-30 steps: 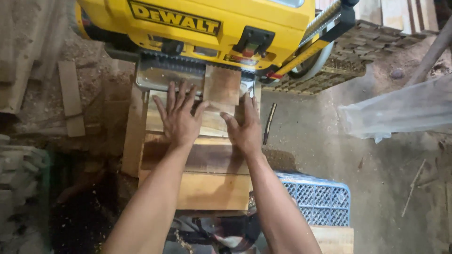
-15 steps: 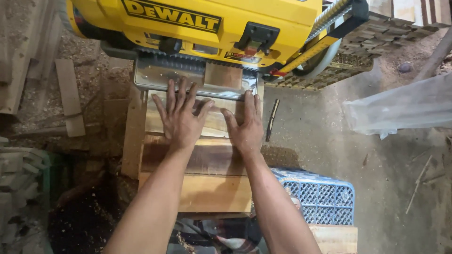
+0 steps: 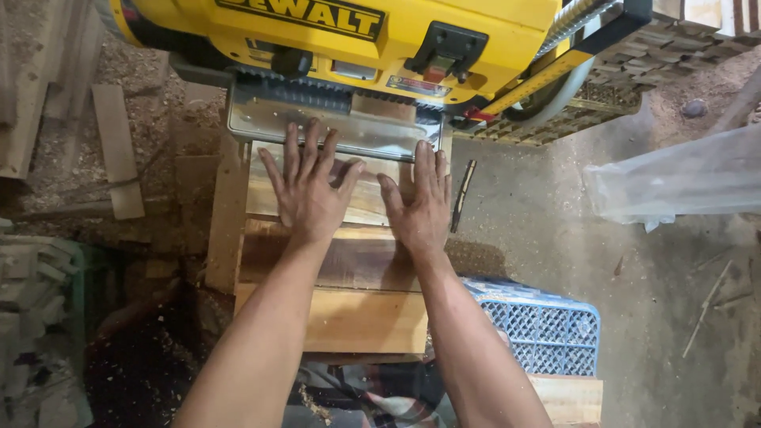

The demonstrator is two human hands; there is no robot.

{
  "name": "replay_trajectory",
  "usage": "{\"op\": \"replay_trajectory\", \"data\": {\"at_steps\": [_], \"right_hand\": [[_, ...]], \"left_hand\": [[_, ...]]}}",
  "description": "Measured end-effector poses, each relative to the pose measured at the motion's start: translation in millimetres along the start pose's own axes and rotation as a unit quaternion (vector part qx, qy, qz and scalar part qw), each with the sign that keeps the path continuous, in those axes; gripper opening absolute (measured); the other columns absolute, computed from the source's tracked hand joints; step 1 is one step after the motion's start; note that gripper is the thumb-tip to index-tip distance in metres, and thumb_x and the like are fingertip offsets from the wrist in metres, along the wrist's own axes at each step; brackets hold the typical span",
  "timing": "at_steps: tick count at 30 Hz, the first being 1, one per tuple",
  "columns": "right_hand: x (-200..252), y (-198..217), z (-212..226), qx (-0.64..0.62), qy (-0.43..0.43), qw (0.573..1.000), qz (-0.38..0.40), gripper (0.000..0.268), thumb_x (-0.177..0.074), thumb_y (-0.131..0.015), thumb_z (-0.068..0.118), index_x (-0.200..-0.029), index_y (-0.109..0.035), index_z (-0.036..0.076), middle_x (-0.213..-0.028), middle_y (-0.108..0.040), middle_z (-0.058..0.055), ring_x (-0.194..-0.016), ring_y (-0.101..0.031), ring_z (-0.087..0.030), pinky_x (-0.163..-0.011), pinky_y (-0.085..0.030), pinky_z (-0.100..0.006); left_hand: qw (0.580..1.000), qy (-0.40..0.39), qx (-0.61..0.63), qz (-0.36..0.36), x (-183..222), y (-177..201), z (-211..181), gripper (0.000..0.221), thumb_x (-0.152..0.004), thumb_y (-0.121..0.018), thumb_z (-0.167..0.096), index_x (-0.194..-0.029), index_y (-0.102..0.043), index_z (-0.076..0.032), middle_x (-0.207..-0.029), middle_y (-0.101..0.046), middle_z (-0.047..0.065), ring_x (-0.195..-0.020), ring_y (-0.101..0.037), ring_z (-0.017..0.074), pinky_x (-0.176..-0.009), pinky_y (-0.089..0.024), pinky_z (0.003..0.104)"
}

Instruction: Feeding wood planks into a thickness planer to smooth and level the surfaces.

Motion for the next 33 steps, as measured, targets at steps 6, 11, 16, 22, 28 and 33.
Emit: {"op": "replay_trajectory", "data": {"at_steps": [6,11,16,22,28,33], "right_hand": [[-0.6,-6.0,-0.1,0.043,-0.009,0.999,0.026,0.079,-0.098,-0.050,0.069,-0.163,-0.032,0.028,-0.168,-0.034,-0.001,-0.157,-0.024,-0.026,-0.127,-0.023,-0.053],[-2.0,-11.2,-7.1,0.043,0.006,0.999,0.028,0.078,-0.098,-0.053,0.067,-0.163,-0.032,0.028,-0.168,-0.033,-0.004,-0.157,-0.024,-0.028,-0.122,-0.032,-0.056],[-1.4,-9.9,-5.6,0.041,0.039,0.998,-0.034,0.076,-0.097,-0.063,0.061,-0.160,-0.040,0.025,-0.164,-0.041,-0.009,-0.154,-0.031,-0.030,-0.122,-0.034,-0.052],[-0.8,-11.3,-6.3,0.048,0.074,0.992,-0.095,0.075,-0.094,-0.071,0.059,-0.156,-0.048,0.023,-0.159,-0.048,-0.010,-0.150,-0.038,-0.032,-0.120,-0.039,-0.048],[2.0,-3.9,-0.5,0.020,0.084,0.995,-0.057,0.073,-0.099,-0.062,0.060,-0.159,-0.041,0.023,-0.164,-0.040,-0.009,-0.155,-0.031,-0.032,-0.121,-0.039,-0.050],[0.8,-7.6,-0.2,0.004,0.089,0.996,-0.023,0.065,-0.103,-0.056,0.058,-0.154,-0.050,0.019,-0.165,-0.036,-0.014,-0.157,-0.024,-0.035,-0.126,-0.032,-0.051]], "left_hand": [[0.999,0.023,0.000,0.041,-0.4,-2.3,0.8,0.061,-0.096,-0.066,-0.067,-0.138,-0.068,-0.024,-0.154,-0.056,0.004,-0.149,-0.039,0.0315,-0.117,-0.014,0.072],[0.999,0.013,-0.003,0.038,-2.6,2.1,-1.3,0.059,-0.096,-0.069,-0.064,-0.138,-0.067,-0.023,-0.155,-0.054,0.004,-0.149,-0.038,0.0312,-0.117,-0.015,0.071],[0.999,0.012,0.003,0.051,0.2,-5.0,2.2,0.058,-0.099,-0.066,-0.065,-0.139,-0.068,-0.022,-0.156,-0.053,0.006,-0.150,-0.035,0.0324,-0.117,-0.010,0.072],[0.998,0.015,0.000,0.058,1.6,-10.1,4.5,0.059,-0.099,-0.066,-0.066,-0.140,-0.067,-0.023,-0.157,-0.051,0.005,-0.151,-0.032,0.0330,-0.117,-0.009,0.072],[0.992,0.024,0.019,0.124,5.6,-17.2,9.9,0.065,-0.103,-0.065,-0.069,-0.151,-0.052,-0.029,-0.163,-0.035,0.002,-0.154,-0.020,0.0308,-0.119,-0.003,0.072],[0.980,0.036,0.031,0.191,6.4,-24.2,12.5,0.071,-0.104,-0.054,-0.072,-0.161,-0.041,-0.032,-0.169,-0.022,-0.002,-0.157,-0.009,0.0280,-0.121,0.002,0.070]]}}
Point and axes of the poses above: each hand's wrist, its own x-axis away from the middle knuckle, its own y-axis out of the back of the hand, z = x × y, the point moved 8 cm from there along -x, towards the middle knuckle
